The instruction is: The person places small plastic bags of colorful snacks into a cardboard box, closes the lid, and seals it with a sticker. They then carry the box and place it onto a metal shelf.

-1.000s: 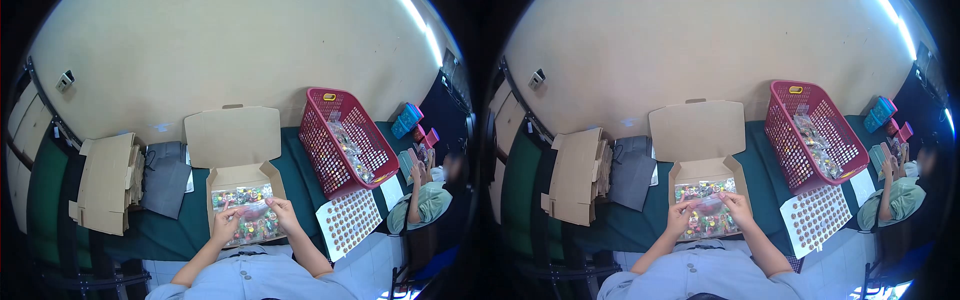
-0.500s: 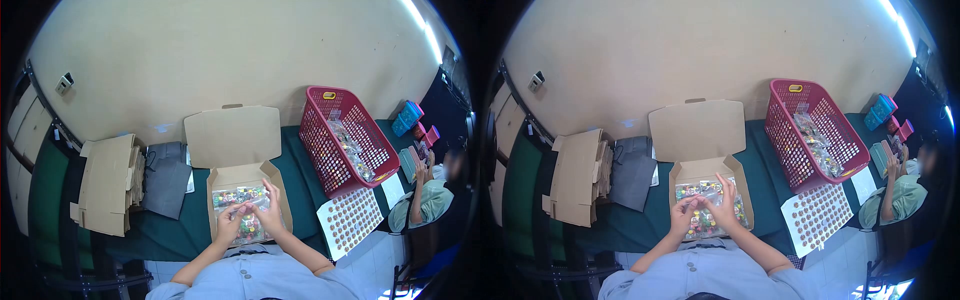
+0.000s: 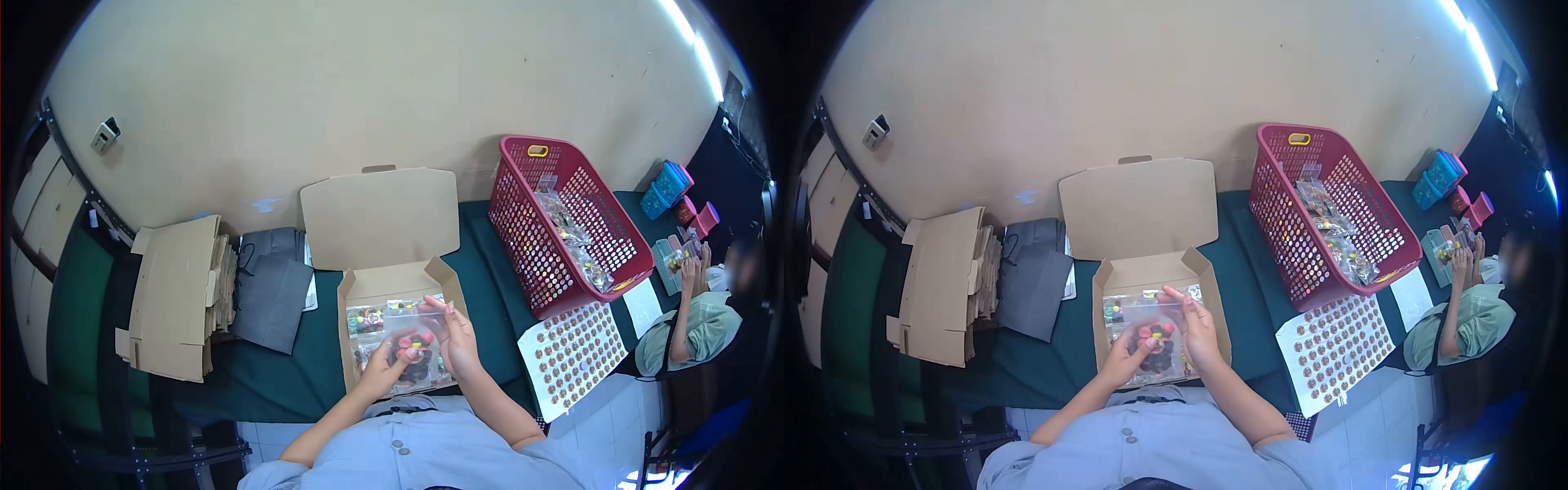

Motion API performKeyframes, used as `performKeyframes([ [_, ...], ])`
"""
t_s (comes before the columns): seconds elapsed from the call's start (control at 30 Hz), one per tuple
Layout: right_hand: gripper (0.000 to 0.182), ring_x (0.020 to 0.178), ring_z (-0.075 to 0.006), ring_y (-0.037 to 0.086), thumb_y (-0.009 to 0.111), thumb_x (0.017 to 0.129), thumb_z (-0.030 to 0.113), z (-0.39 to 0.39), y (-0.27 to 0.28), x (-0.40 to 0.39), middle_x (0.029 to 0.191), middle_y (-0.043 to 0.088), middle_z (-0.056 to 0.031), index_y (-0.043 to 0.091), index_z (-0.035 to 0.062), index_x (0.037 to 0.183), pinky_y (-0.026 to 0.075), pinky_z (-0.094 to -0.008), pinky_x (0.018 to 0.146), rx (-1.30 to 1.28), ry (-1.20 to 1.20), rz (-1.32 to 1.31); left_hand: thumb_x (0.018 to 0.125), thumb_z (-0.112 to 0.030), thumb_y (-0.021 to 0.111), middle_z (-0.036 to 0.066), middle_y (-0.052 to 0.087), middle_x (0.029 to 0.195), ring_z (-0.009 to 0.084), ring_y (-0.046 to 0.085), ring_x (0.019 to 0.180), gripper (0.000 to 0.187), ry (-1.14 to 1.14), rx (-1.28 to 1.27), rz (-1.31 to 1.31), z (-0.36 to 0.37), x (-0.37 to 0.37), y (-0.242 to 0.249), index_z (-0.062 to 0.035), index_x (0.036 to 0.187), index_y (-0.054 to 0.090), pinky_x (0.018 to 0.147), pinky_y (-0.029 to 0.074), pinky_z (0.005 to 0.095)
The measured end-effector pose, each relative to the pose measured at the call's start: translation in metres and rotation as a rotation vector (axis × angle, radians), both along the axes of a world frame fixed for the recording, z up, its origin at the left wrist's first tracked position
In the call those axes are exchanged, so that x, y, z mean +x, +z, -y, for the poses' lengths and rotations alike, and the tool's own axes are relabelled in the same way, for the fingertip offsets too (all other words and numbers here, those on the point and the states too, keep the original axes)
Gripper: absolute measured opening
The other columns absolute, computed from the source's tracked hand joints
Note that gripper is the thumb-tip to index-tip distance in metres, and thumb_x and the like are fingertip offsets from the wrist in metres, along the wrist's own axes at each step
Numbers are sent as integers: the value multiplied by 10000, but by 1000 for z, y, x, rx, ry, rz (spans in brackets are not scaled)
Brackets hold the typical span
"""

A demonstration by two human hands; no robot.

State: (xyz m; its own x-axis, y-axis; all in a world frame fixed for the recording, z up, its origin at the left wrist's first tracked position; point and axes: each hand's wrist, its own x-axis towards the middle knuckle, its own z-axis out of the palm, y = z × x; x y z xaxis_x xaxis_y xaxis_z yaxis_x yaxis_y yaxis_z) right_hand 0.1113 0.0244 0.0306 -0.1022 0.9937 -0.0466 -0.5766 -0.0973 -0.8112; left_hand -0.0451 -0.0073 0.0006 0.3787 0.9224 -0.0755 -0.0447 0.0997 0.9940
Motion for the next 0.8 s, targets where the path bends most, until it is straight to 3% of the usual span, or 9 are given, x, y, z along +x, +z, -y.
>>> performKeyframes([
  [0.07, 349, 1026, -167, 539, 497, 922, 174, 0, -5, -6, 1100, 576, -122, 487, -27, 1207, 411, -309, 911, 118, -27, 343, 909, -205, 526, 82, 508, 1130, 124, 553, 939, 397, 180, 25, 259, -3, 5, -17, -37, 1247, 404, 669, 515, 237],
  [0.13, 381, 1033, -144, 528, 545, 897, 151, 9, -16, -7, 1112, 571, -94, 466, -11, 1233, 410, -296, 901, 106, 14, 296, 917, -243, 514, 74, 540, 1077, 117, 552, 936, 377, 199, -125, 312, -1, -1, -1, -23, 1210, 429, 673, 510, 241],
  [0.2, 372, 1012, -131, 530, 557, 891, 144, 17, -24, -4, 1100, 578, -82, 477, -12, 1219, 418, -284, 884, 127, 302, 487, 925, -287, 493, 63, 562, 1032, 109, 556, 922, 399, 136, -225, 251, -3, -10, -6, -29, 1223, 429, 641, 506, 237],
  [0.37, 314, 861, -77, 548, 568, 889, 170, 19, -45, -7, 968, 598, -26, 519, -6, 1145, 447, -223, 751, -21, 266, 385, 930, -297, 470, 76, 556, 1031, 143, 604, 841, 396, 177, -191, 244, -1, -9, -27, -38, 1222, 399, 635, 544, 289],
  [0.43, 312, 942, -94, 534, 596, 870, 158, 16, -43, -5, 1027, 592, -54, 537, -21, 1119, 428, -253, 827, -184, 215, 287, 915, -197, 512, 80, 515, 1106, 142, 571, 921, 410, 171, -150, 303, 1, -6, -24, -35, 1260, 359, 723, 519, 289],
  [0.57, 245, 872, -101, 579, 597, 861, 131, 14, -40, -3, 981, 613, -61, 570, -6, 1063, 457, -239, 769, -82, 146, 419, 831, -65, 613, 96, 473, 1188, 157, 474, 1090, 561, 76, -6, 204, 1, -2, -27, -30, 1308, 320, 884, 423, 286],
  [0.67, 250, 748, -71, 576, 615, 850, 154, 12, -41, -8, 885, 625, -36, 581, 8, 1049, 442, -197, 592, -109, 28, 373, 819, -93, 634, 107, 463, 1213, 159, 473, 1097, 591, 0, -56, 66, 6, -4, -17, -25, 1312, 317, 903, 410, 284],
  [0.7, 228, 714, -80, 568, 638, 832, 154, 9, -45, -5, 823, 628, -35, 612, -2, 996, 437, -204, 601, -152, -52, 355, 780, -105, 682, 111, 481, 1207, 167, 490, 1081, 643, -72, 184, -121, 7, -4, -13, -54, 1319, 334, 880, 430, 287],
  [0.8, 186, 684, -75, 549, 663, 810, 157, -2, -52, 13, 761, 626, -31, 654, -3, 904, 427, -213, 607, -119, -58, 482, 743, -113, 724, 99, 527, 1156, 162, 533, 1020, 677, -122, 78, -100, 4, -9, -24, -67, 1311, 358, 787, 478, 273],
])
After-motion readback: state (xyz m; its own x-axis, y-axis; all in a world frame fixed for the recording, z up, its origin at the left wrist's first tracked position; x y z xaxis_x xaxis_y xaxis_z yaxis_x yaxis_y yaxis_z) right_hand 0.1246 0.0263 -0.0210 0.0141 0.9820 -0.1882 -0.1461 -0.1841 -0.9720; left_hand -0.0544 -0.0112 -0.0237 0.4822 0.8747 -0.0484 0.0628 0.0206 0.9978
